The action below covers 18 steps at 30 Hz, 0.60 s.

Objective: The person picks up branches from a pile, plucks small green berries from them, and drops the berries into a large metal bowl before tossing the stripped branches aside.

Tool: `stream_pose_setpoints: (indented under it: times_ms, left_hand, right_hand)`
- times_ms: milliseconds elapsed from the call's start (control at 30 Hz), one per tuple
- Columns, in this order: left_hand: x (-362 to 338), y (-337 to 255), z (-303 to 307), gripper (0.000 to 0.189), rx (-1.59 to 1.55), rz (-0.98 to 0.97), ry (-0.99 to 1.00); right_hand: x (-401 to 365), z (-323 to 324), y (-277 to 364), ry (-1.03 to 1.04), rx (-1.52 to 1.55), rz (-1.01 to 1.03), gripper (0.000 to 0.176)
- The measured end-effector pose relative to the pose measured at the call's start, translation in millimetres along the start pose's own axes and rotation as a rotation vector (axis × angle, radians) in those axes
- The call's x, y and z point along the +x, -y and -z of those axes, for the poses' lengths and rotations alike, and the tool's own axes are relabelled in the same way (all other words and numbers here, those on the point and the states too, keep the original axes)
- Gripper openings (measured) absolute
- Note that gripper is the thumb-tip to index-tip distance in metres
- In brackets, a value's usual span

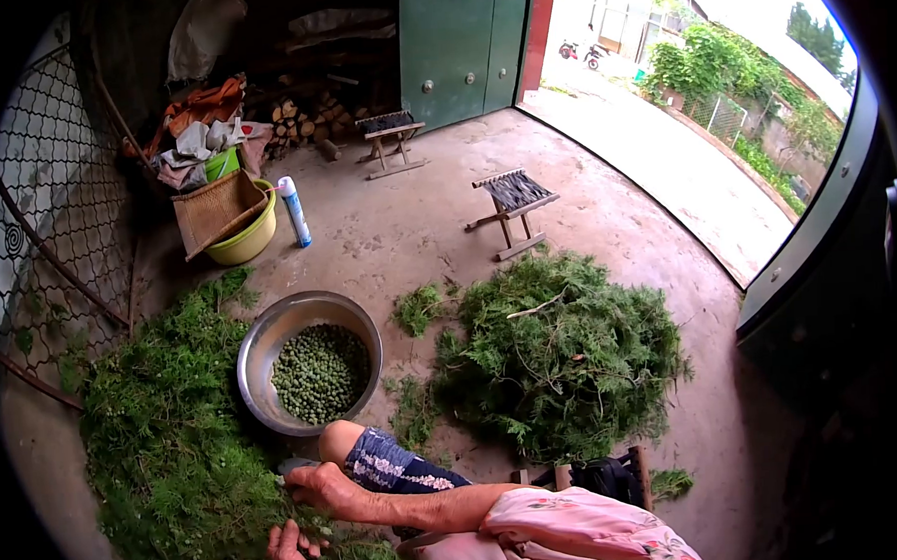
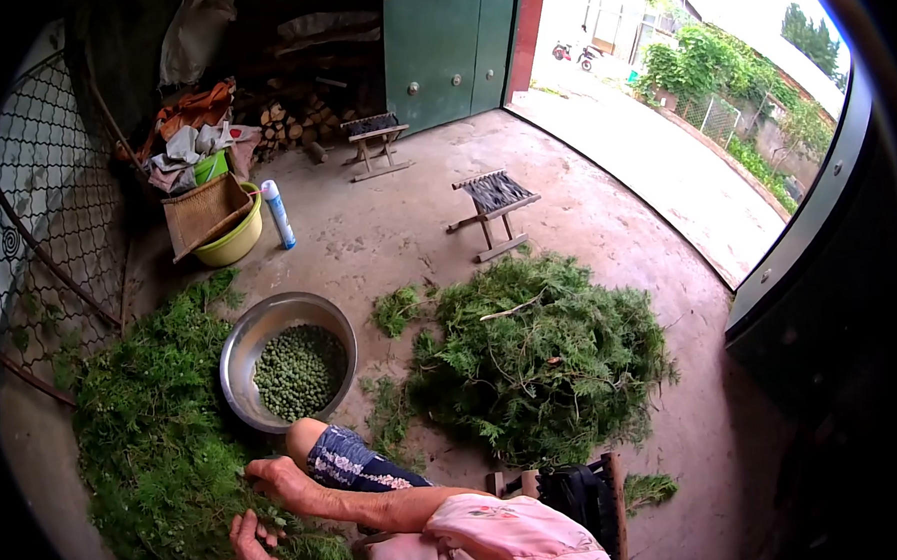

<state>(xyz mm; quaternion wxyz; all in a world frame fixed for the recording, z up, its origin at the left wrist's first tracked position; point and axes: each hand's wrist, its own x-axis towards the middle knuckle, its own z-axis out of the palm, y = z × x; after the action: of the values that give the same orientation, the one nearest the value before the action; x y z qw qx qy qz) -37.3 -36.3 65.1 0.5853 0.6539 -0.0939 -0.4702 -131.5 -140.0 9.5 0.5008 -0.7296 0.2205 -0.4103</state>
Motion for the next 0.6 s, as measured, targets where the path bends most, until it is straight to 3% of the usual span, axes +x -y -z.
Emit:
stream_pose_setpoints:
  times_ms: [100, 267, 500, 533, 600]
  left_hand:
    - [2, 3, -1, 0.021, -0.034, -0.019, 0.010]
    - [1, 3, -6, 0.022, -0.035, -0.039, -0.007]
    - [14, 16, 2, 0.022, -0.033, -0.047, 0.000]
    - [43, 42, 28, 0.014, -0.095, -0.045, 0.113]
    - [45, 43, 28, 0.024, -0.158, -0.043, 0.229]
  right_hand:
    - [0, -1, 4, -0.054, 0.067, -0.035, 0.028]
    - [0, -8, -6, -0.107, -0.133, 0.100, 0.030]
    - [0, -5, -6, -0.070, -0.150, 0.052, 0.032]
    - [0, -5, -5, -0.074, -0.153, 0.043, 0.033]
    - [1, -4, -3, -0.078, -0.158, 0.034, 0.034]
